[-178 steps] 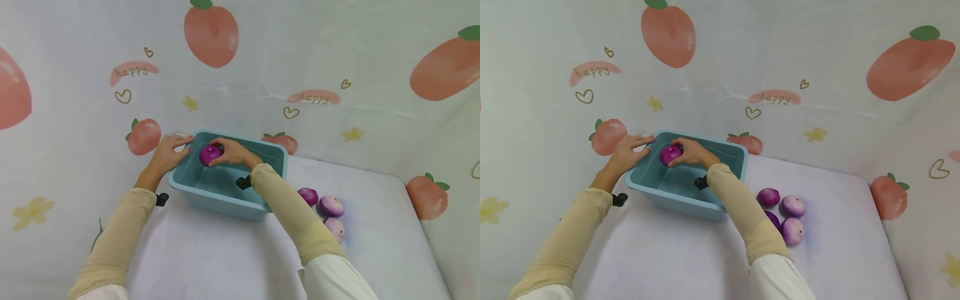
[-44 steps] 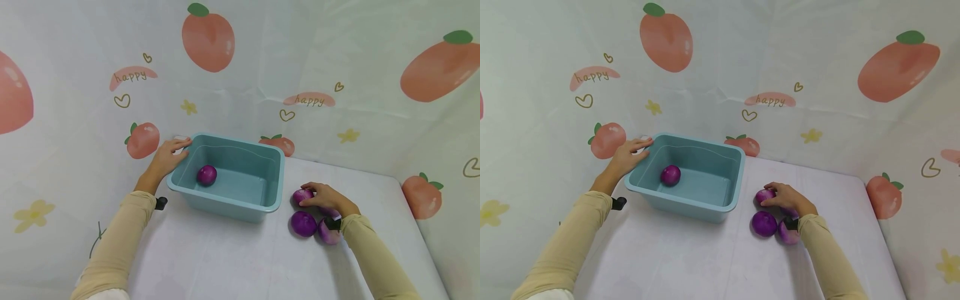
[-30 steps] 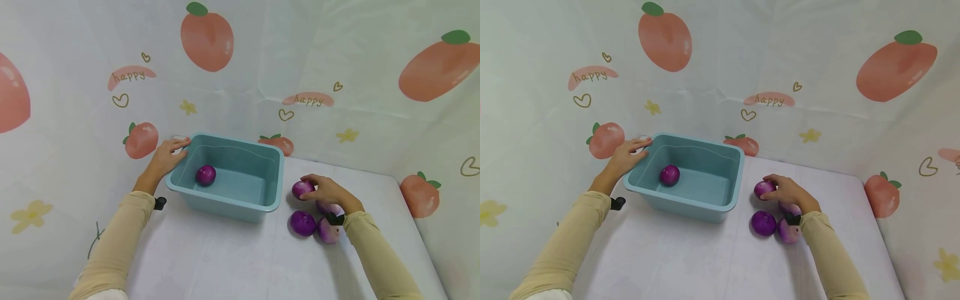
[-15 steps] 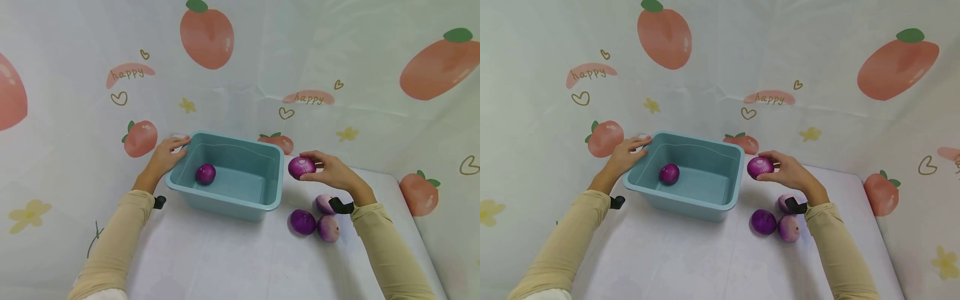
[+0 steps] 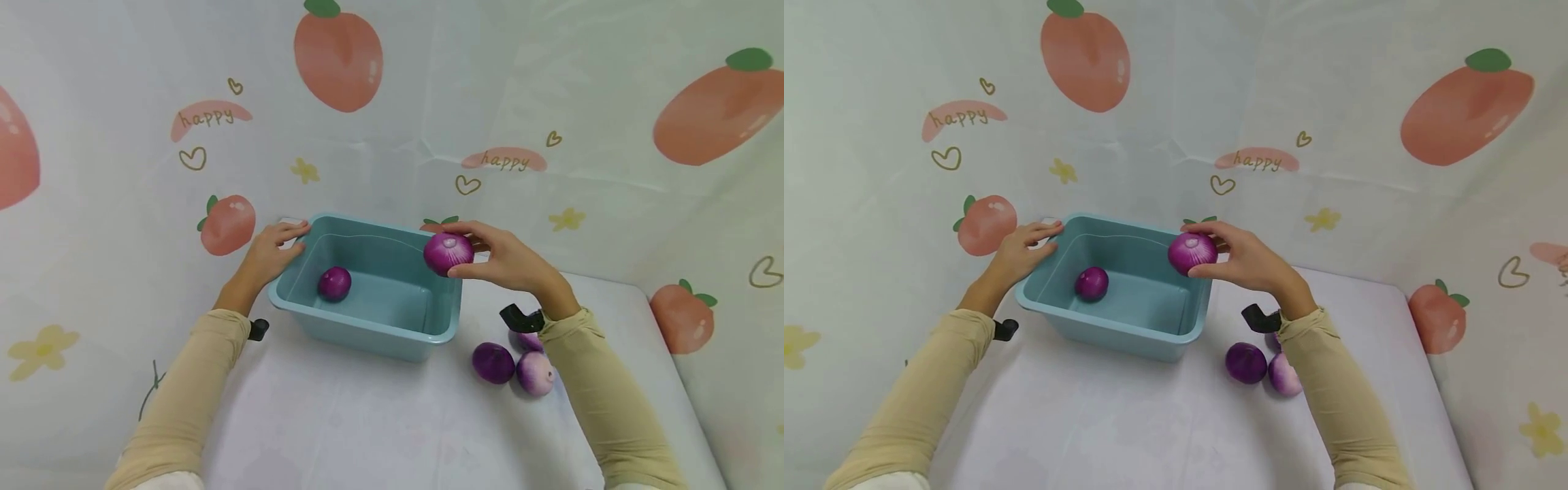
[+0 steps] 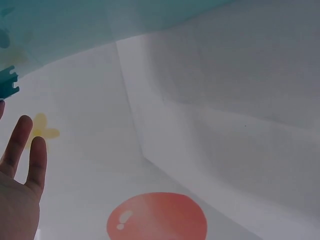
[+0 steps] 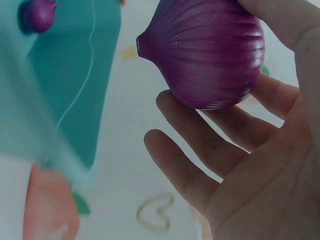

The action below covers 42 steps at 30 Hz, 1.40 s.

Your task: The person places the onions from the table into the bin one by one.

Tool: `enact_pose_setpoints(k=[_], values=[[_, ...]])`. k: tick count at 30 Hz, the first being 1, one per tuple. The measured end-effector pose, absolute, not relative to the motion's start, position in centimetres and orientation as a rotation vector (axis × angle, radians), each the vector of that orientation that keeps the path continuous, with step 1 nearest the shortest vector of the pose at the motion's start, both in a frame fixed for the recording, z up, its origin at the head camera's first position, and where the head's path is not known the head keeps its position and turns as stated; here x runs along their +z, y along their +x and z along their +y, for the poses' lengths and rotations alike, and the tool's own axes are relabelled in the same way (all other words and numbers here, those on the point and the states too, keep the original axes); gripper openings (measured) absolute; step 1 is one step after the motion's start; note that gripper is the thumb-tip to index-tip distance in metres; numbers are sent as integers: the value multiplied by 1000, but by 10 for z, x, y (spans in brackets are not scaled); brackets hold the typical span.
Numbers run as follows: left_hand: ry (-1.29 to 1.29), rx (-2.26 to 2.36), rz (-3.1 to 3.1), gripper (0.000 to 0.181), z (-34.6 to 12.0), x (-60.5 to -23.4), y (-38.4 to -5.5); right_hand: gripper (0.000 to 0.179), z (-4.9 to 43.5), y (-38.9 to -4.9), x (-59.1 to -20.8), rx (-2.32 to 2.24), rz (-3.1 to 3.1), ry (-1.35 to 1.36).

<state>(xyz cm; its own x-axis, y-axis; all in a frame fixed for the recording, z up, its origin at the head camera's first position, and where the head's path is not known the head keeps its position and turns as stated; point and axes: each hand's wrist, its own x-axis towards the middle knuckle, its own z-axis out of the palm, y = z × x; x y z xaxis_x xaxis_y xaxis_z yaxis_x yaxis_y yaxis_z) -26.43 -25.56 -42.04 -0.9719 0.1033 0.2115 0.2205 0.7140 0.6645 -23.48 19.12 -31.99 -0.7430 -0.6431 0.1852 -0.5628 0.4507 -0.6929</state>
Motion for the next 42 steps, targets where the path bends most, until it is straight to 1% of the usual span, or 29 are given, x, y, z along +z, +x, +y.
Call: enact_pose_setpoints(k=[8,15,24,29,42], values=[[-292,-1095,-2742,43,-257,-424,-265,71,136,-254,-314,-1134,2513,-1131],[-277,-1096,-2740,43,-258,-422,-263,75,93,-274,-328,-1178,2392,-1136],[-293,-1141,-2716,43,-257,-421,-267,75,47,-288,-344,-1144,2308,-1173],[-295,-1137,-2724,43,-257,-421,-267,79,28,-295,-356,-1052,2285,-1131],[-334,-1142,-2681,41,-260,-426,-267,83,-9,-308,-387,-922,2230,-995]])
